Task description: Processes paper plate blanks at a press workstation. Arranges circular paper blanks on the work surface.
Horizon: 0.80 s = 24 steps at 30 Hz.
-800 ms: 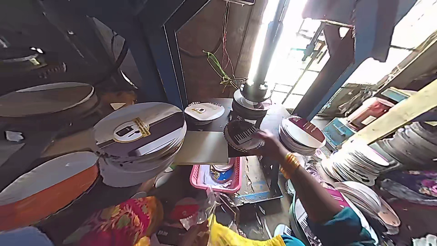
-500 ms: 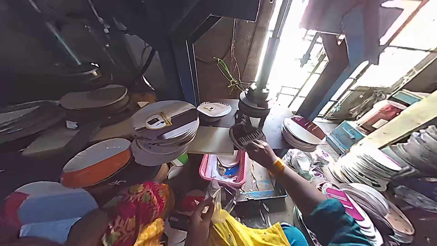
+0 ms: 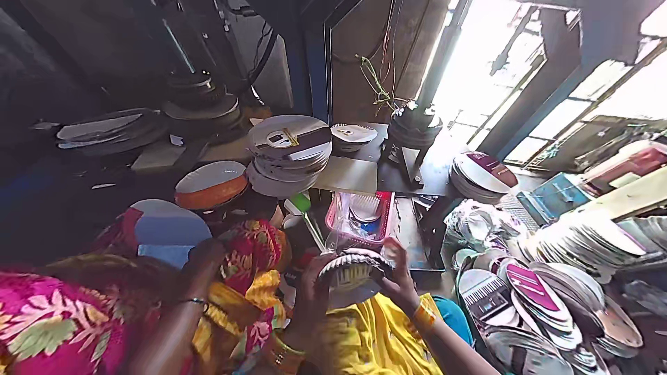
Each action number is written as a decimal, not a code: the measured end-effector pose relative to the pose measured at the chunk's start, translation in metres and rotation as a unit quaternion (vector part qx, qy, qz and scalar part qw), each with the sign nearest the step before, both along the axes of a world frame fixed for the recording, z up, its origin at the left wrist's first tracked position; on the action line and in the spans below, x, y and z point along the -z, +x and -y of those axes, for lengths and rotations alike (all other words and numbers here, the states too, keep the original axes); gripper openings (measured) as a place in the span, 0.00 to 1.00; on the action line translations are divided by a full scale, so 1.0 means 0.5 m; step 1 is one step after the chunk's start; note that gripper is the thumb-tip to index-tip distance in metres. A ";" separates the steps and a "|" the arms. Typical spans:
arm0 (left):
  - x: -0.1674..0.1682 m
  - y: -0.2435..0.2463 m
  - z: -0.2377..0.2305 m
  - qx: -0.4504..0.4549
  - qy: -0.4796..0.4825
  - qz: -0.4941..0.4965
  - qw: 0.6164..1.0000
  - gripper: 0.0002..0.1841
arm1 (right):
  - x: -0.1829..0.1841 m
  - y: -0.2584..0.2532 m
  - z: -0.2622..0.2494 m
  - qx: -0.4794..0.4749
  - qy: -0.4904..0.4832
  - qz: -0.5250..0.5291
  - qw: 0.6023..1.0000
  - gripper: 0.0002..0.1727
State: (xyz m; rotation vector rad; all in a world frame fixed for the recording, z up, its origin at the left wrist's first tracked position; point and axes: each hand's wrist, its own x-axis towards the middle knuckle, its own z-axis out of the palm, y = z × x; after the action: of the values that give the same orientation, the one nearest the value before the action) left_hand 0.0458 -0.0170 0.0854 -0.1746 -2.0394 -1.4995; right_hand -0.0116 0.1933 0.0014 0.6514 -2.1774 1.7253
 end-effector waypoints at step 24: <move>0.121 0.022 0.028 0.083 -0.326 0.019 0.942 0.17 | -0.061 0.026 -0.050 -0.173 0.182 0.351 0.902 0.57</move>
State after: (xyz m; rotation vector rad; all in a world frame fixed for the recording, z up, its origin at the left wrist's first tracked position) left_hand 0.0569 -0.0310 0.0247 -0.5928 -2.5385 -0.8605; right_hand 0.0013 0.2183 0.0318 0.5795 -3.0971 1.9584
